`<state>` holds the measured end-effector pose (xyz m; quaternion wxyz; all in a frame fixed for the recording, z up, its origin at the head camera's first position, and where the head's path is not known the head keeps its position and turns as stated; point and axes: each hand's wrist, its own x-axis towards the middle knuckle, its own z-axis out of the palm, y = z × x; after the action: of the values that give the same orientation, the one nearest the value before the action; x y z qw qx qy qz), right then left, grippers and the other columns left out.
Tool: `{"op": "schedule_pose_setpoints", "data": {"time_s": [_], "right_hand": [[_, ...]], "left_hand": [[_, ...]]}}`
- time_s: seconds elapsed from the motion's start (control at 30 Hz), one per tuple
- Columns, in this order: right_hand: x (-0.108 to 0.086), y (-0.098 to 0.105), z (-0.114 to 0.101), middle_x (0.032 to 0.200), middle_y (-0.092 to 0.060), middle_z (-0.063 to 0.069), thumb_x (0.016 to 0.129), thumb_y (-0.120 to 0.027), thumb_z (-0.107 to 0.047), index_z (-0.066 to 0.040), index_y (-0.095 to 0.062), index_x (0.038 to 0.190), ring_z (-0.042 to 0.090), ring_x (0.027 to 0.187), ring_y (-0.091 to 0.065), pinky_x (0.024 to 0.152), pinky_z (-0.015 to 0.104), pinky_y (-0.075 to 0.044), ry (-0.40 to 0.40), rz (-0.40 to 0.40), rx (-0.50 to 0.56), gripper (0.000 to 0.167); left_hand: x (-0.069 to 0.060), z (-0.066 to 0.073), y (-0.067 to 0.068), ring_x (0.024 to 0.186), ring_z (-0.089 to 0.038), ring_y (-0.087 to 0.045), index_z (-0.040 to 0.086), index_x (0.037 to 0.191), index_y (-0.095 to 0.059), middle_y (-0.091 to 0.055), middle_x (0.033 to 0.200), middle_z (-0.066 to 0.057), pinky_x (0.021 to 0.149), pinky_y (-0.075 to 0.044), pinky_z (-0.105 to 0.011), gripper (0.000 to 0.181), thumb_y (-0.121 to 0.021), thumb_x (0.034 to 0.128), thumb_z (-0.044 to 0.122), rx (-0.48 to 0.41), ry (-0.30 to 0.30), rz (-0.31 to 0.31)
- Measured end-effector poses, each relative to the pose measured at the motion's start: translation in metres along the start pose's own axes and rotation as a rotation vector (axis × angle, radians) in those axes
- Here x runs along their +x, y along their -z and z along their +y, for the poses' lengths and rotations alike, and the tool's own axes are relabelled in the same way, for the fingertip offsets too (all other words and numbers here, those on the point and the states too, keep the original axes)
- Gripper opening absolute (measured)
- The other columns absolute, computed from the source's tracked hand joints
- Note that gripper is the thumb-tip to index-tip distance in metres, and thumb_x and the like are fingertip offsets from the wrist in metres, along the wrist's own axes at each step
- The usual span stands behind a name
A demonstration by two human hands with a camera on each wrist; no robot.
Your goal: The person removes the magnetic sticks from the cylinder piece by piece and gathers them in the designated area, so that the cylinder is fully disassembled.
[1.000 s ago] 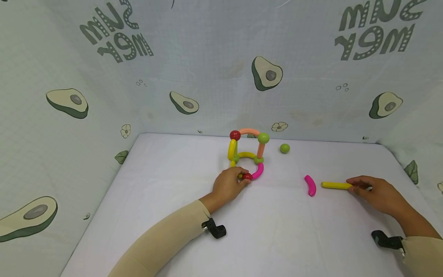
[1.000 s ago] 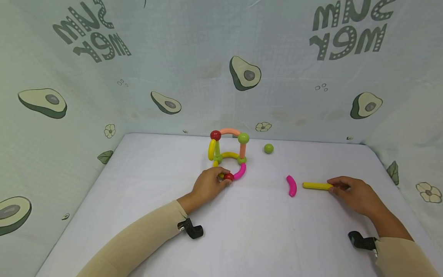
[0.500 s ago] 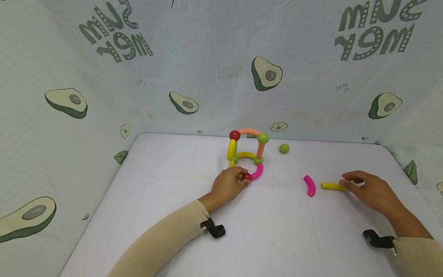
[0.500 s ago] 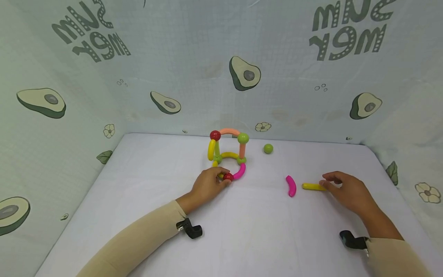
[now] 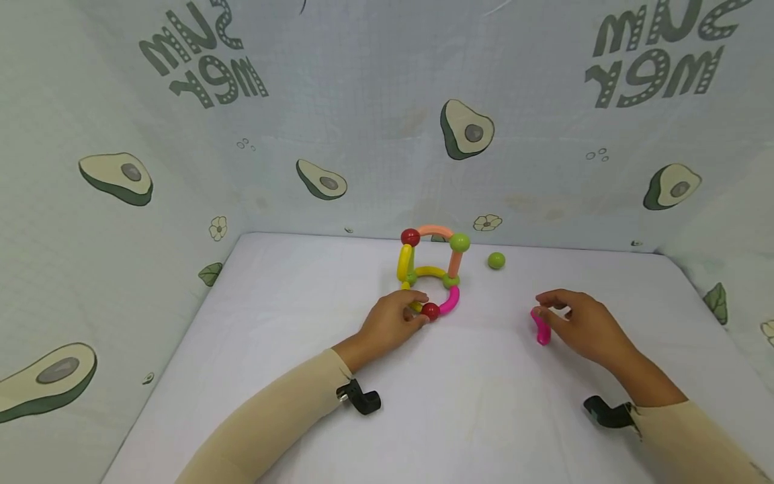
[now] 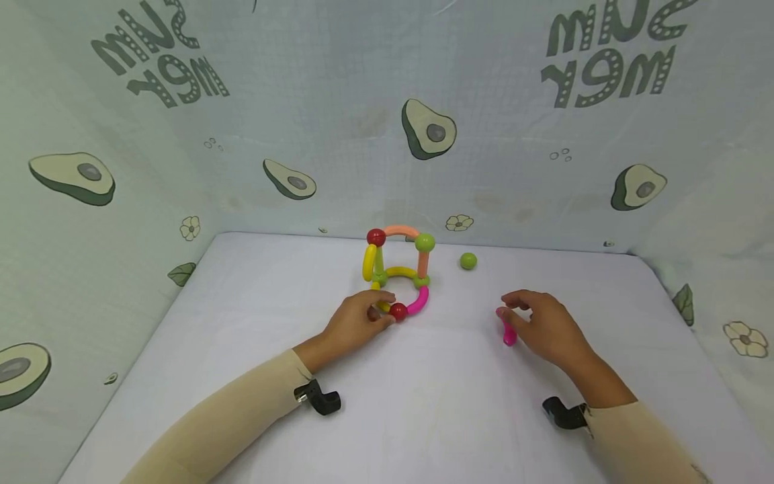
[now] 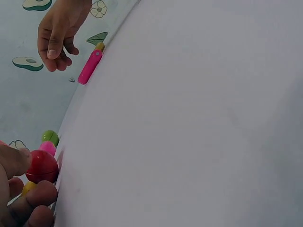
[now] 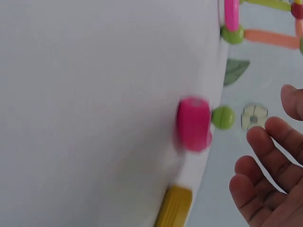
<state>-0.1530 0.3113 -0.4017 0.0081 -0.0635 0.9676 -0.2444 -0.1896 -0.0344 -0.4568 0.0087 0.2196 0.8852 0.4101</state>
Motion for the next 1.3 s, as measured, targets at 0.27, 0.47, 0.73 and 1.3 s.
{"op": "schedule_pose_setpoints", "data": {"time_s": [0.27, 0.47, 0.73, 1.3], "right_hand": [[0.014, -0.023, -0.03, 0.113, -0.068, 0.016, 0.097, -0.073, -0.028, -0.002, -0.067, 0.127, 0.033, 0.099, -0.059, 0.079, 0.045, -0.054, 0.033, -0.049, 0.036, 0.04], [0.02, -0.039, -0.049, 0.111, -0.069, 0.012, 0.097, -0.073, -0.025, -0.002, -0.067, 0.126, 0.033, 0.102, -0.061, 0.088, 0.051, -0.052, 0.056, -0.07, 0.056, 0.038], [0.03, -0.058, -0.069, 0.11, -0.07, 0.008, 0.096, -0.074, -0.027, -0.004, -0.063, 0.131, 0.033, 0.107, -0.061, 0.087, 0.049, -0.054, 0.032, -0.094, 0.092, 0.043], [0.044, -0.079, -0.097, 0.103, -0.068, 0.005, 0.094, -0.077, -0.028, 0.001, -0.048, 0.142, 0.022, 0.097, -0.064, 0.085, 0.041, -0.057, -0.009, -0.21, 0.136, 0.063]], "left_hand": [[-0.007, -0.01, 0.012, 0.074, -0.003, -0.059, 0.013, 0.117, -0.073, -0.07, 0.112, 0.004, 0.068, -0.051, -0.02, 0.027, -0.08, 0.0918, 0.018, -0.009, -0.046, -0.002], [-0.005, -0.017, 0.019, 0.072, -0.008, -0.056, 0.013, 0.109, -0.074, -0.069, 0.105, 0.004, 0.065, -0.05, -0.023, 0.019, -0.081, 0.0913, 0.017, 0.028, -0.07, 0.069], [0.001, -0.026, 0.027, 0.077, -0.014, -0.056, 0.014, 0.107, -0.075, -0.066, 0.091, 0.004, 0.066, -0.048, -0.028, 0.021, -0.079, 0.0921, 0.028, 0.106, 0.076, 0.077], [0.035, -0.034, 0.027, 0.133, -0.026, -0.053, 0.004, 0.143, -0.056, -0.061, 0.14, -0.01, 0.111, -0.042, -0.042, 0.045, -0.063, 0.1006, 0.017, 0.08, 0.129, 0.048]]}}
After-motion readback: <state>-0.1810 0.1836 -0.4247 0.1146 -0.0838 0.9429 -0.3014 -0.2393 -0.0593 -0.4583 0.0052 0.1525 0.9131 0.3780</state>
